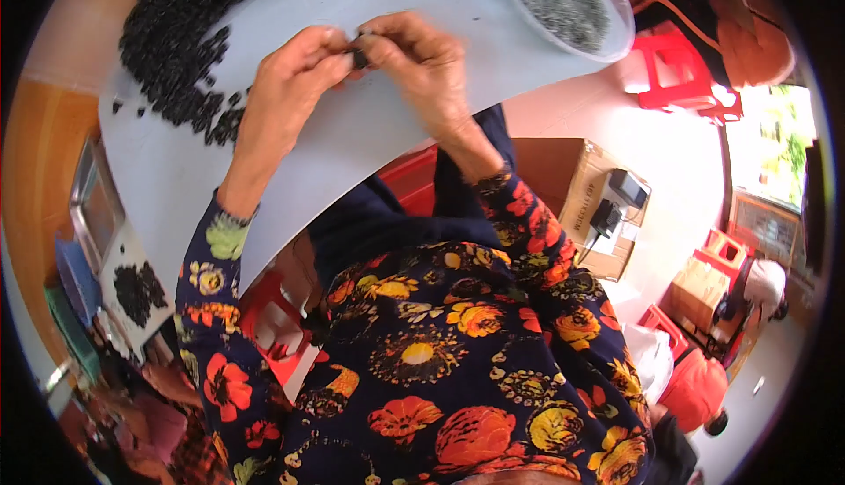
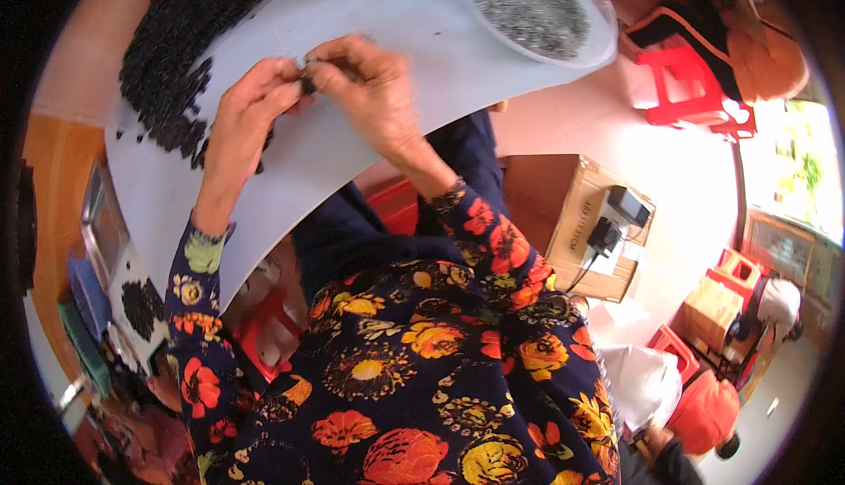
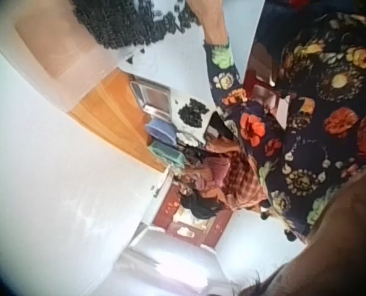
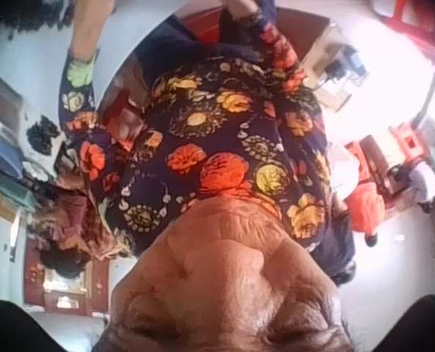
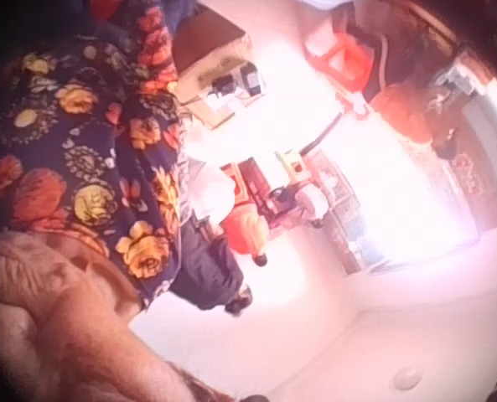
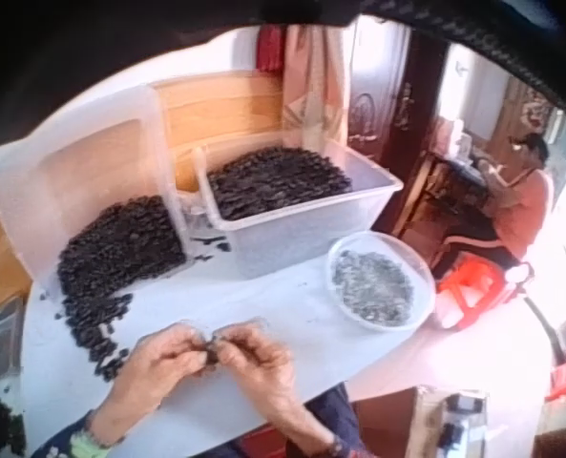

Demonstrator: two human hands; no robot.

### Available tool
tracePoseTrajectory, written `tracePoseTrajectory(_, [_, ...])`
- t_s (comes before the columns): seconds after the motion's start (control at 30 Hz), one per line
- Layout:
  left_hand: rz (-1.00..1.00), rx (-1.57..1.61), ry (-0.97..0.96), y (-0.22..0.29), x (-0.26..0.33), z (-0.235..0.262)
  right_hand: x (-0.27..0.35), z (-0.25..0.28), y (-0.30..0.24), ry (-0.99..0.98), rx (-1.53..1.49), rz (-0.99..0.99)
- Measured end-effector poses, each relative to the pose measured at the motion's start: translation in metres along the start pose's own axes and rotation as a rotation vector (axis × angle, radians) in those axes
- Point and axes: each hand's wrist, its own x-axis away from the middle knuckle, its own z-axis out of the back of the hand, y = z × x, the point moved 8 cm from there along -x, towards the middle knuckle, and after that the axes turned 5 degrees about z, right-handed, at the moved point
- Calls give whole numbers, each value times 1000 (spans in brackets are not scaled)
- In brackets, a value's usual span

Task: The person assembles small black rubber/plastic parts by hand at a workbench.

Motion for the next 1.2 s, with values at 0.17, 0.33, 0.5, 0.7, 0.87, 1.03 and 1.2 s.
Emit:
tracePoseTrajectory(0.17, [-35, -275, 106, 16, 9, 10, -6, -9, 3, -20, -122, -61])
tracePoseTrajectory(0.33, [57, -234, 150, 4, 6, 5, 0, 9, 2, 68, -63, 22])
tracePoseTrajectory(0.5, [-14, 79, 237, -8, 6, 32, -4, 0, -3, 50, -226, 28])
tracePoseTrajectory(0.7, [-11, 69, 165, -14, -8, 30, -5, 9, -15, 62, -210, 60])
tracePoseTrajectory(0.87, [24, -75, 179, 7, 3, 8, -6, 11, -17, 128, -243, 111])
tracePoseTrajectory(1.03, [66, -102, 145, -6, 7, 15, -4, 14, -18, 166, -264, 110])
tracePoseTrajectory(1.2, [41, -59, 224, 1, 12, 17, -5, 9, -14, 160, -243, 135])
